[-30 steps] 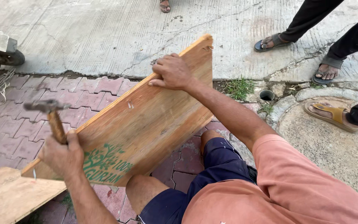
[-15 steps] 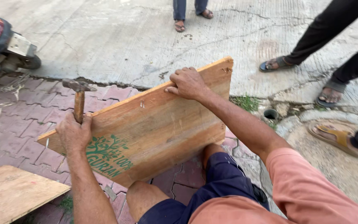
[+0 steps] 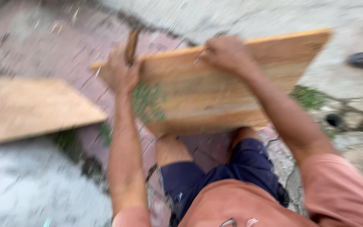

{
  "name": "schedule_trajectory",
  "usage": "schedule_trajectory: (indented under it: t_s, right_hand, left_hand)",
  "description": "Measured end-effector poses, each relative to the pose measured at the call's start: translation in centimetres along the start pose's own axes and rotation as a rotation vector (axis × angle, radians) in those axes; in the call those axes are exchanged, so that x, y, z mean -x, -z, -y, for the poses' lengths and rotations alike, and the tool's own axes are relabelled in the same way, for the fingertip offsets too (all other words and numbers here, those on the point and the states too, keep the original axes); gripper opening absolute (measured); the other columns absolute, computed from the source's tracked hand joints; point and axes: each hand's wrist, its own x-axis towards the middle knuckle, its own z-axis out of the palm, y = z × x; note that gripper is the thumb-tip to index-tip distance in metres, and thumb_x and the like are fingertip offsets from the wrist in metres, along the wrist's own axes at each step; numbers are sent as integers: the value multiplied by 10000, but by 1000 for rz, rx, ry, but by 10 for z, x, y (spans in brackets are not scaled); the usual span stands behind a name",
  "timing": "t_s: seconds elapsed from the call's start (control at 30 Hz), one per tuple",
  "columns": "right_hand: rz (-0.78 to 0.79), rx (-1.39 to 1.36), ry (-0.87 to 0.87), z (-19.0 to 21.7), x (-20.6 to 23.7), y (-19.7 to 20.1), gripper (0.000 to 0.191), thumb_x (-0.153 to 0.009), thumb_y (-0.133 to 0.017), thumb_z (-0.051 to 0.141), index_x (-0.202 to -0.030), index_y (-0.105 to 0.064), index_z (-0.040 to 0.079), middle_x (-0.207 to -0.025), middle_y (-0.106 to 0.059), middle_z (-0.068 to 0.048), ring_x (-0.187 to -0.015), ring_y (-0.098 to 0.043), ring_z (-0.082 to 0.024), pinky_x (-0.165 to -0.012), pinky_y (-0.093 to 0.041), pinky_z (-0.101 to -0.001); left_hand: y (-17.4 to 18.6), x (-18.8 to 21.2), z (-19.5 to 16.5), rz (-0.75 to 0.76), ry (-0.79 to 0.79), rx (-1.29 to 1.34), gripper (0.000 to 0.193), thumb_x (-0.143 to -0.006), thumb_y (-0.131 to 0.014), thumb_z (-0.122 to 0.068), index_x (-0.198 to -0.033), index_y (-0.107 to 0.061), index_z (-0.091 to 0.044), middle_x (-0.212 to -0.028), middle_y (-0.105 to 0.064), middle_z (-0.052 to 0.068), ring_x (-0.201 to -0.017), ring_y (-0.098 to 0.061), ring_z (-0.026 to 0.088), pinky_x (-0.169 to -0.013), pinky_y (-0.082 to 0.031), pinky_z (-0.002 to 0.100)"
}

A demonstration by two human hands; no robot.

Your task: The person kneels on a paved outdoor surface and removes nails and staples from plywood panels. They grip fasteners with pincers to pull them out, use a hammer to knock protruding nails loose, and flip and reposition the panels to work along the edges.

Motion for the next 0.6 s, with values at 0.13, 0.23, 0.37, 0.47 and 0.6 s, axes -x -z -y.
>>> schedule_trajectory:
  t_s: [0.13,0.23,0.37,0.47,0.6]
  right_hand:
    - [-186,181,200,-7,-5,-14,384,-1054,-703,471,-935,-699,106,-883,-690,-89,-845,-671,-322,-723,-505,-484]
    - [-244,265,231,-11,-4,-23,397,-1076,-704,470,-885,-686,123,-857,-677,-53,-845,-668,-288,-746,-505,-459]
    - [-243,264,284,-20,0,-22,320,-1082,-650,399,-908,-669,131,-836,-667,-49,-835,-663,-269,-760,-498,-432]
    - [-149,303,357,-36,-1,-7,254,-1110,-639,382,-1034,-727,156,-804,-671,-54,-827,-668,-245,-732,-500,-421]
    - [-81,268,206,-53,-1,5,314,-1122,-676,421,-1098,-770,123,-829,-709,-102,-747,-666,-281,-611,-502,-439]
  left_hand:
    - [-7,69,-20,32,314,372,453,-1002,-699,-450,-1224,-657,-57,-1058,-659,165,-998,-631,340,-894,-498,467]
    - [-34,142,-63,-67,126,499,381,-1139,-614,-318,-1376,-562,-24,-1126,-698,131,-949,-702,252,-878,-570,384]
    - [-85,208,-112,66,485,946,413,-1006,-692,-360,-1195,-638,3,-865,-647,30,-757,-579,133,-678,-498,301]
    - [-109,220,-143,49,456,1085,448,-1064,-649,-432,-1199,-638,-5,-925,-661,41,-813,-605,132,-708,-502,307]
    - [-120,205,-176,75,451,1379,535,-1046,-603,-552,-1119,-610,-22,-725,-544,-21,-614,-484,57,-547,-389,248]
